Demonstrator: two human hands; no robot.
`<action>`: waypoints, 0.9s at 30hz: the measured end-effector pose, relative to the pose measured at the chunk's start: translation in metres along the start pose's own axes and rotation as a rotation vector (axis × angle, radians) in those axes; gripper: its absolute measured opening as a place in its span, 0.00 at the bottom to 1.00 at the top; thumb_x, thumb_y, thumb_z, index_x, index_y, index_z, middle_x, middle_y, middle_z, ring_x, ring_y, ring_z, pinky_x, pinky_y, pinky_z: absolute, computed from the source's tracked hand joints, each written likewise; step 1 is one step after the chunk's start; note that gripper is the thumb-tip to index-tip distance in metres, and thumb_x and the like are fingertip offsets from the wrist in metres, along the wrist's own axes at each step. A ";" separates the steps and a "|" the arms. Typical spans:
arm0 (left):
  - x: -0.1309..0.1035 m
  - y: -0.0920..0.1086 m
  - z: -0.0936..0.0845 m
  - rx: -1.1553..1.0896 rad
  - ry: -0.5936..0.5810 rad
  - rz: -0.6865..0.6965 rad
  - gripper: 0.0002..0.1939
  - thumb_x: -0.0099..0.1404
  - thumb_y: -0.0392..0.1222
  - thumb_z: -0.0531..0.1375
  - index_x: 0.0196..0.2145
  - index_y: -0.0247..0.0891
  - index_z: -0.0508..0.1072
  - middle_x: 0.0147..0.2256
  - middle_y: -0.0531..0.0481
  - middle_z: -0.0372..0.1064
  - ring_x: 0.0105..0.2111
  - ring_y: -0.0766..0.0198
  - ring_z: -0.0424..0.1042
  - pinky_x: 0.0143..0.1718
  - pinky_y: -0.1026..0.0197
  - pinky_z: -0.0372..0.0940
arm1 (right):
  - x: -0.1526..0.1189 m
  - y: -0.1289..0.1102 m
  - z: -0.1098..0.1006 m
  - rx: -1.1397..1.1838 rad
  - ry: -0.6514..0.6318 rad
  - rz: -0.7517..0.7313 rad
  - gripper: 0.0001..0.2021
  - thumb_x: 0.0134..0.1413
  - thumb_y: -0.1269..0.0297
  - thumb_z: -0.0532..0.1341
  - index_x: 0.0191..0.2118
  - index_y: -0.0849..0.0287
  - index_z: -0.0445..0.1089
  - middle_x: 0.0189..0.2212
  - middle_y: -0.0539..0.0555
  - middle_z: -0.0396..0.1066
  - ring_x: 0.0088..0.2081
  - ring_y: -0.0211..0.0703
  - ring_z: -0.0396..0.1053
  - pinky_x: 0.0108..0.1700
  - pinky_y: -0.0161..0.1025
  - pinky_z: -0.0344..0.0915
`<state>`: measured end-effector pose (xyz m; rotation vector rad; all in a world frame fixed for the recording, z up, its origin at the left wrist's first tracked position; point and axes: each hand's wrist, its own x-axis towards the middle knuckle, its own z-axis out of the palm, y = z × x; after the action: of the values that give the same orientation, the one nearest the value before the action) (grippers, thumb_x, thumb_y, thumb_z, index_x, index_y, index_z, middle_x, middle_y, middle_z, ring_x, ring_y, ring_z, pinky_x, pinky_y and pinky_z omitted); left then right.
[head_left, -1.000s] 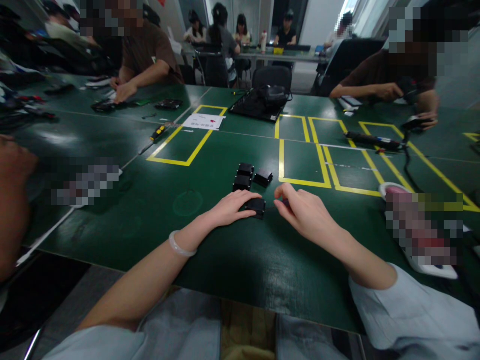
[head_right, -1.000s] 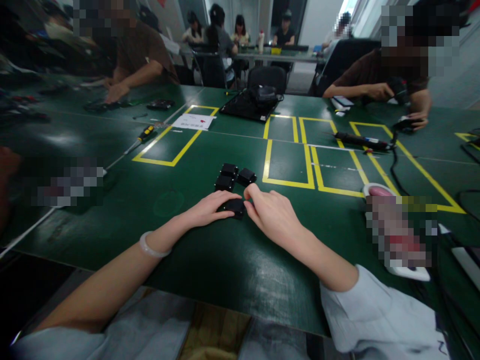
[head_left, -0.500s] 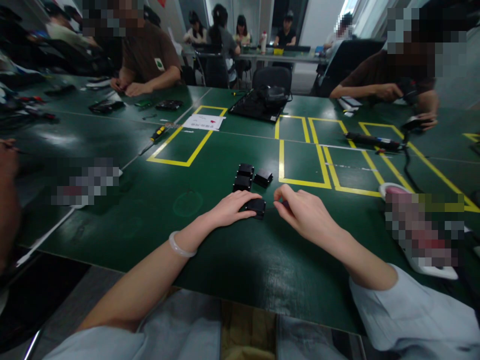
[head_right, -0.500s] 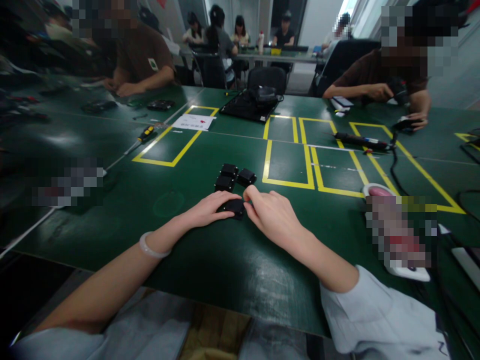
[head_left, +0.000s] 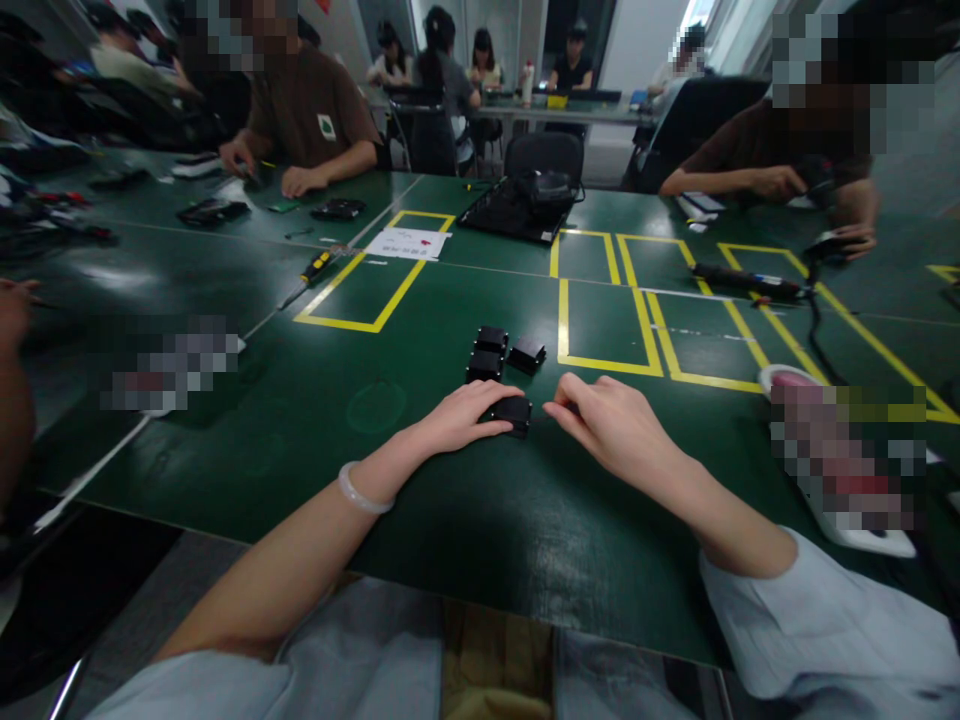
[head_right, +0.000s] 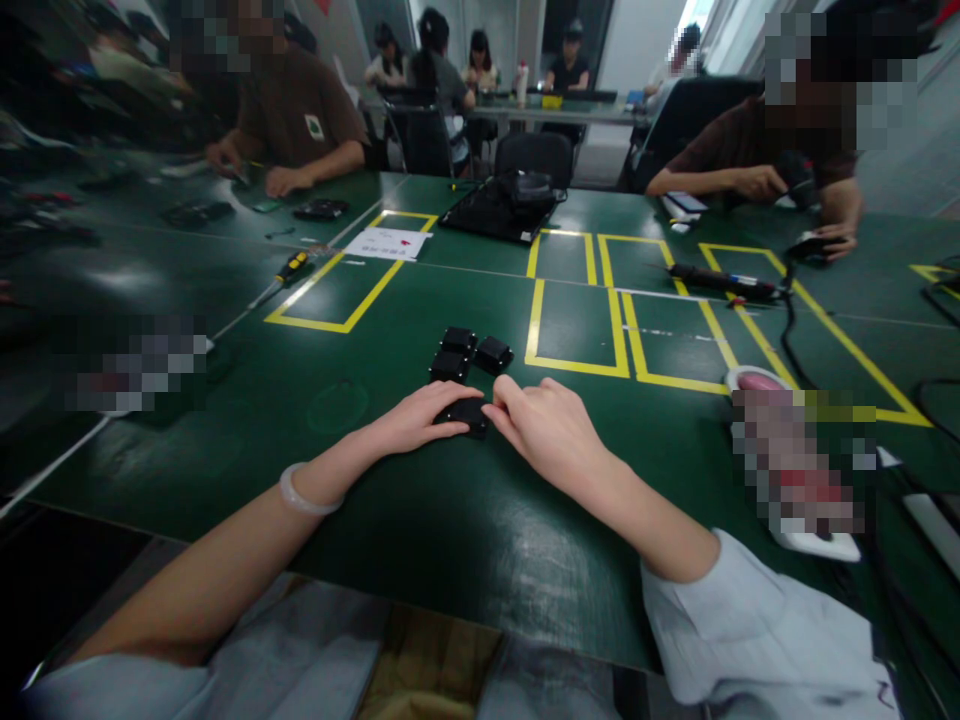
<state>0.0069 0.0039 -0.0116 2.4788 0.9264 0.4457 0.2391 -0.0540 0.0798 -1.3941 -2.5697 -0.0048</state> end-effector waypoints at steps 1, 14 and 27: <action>0.000 0.000 0.000 0.001 0.000 0.000 0.24 0.68 0.51 0.56 0.59 0.44 0.60 0.52 0.46 0.65 0.50 0.54 0.65 0.52 0.53 0.60 | 0.000 0.000 0.000 -0.008 0.000 0.001 0.10 0.65 0.59 0.50 0.35 0.58 0.61 0.23 0.51 0.69 0.25 0.41 0.62 0.30 0.35 0.50; 0.001 0.000 0.000 -0.003 0.002 0.003 0.23 0.68 0.51 0.56 0.59 0.45 0.60 0.54 0.48 0.65 0.50 0.55 0.65 0.52 0.54 0.59 | 0.000 -0.001 0.003 0.002 0.001 0.011 0.11 0.65 0.58 0.48 0.35 0.58 0.61 0.24 0.51 0.70 0.26 0.41 0.63 0.31 0.36 0.51; 0.001 0.000 -0.001 -0.022 -0.003 0.001 0.23 0.68 0.51 0.56 0.58 0.45 0.61 0.53 0.47 0.65 0.50 0.54 0.65 0.53 0.54 0.59 | -0.002 0.000 0.003 0.134 0.035 0.029 0.06 0.61 0.64 0.50 0.43 0.58 0.58 0.26 0.50 0.69 0.27 0.41 0.66 0.30 0.35 0.52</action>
<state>0.0078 0.0046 -0.0108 2.4599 0.9138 0.4499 0.2398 -0.0551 0.0767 -1.3691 -2.4720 0.1434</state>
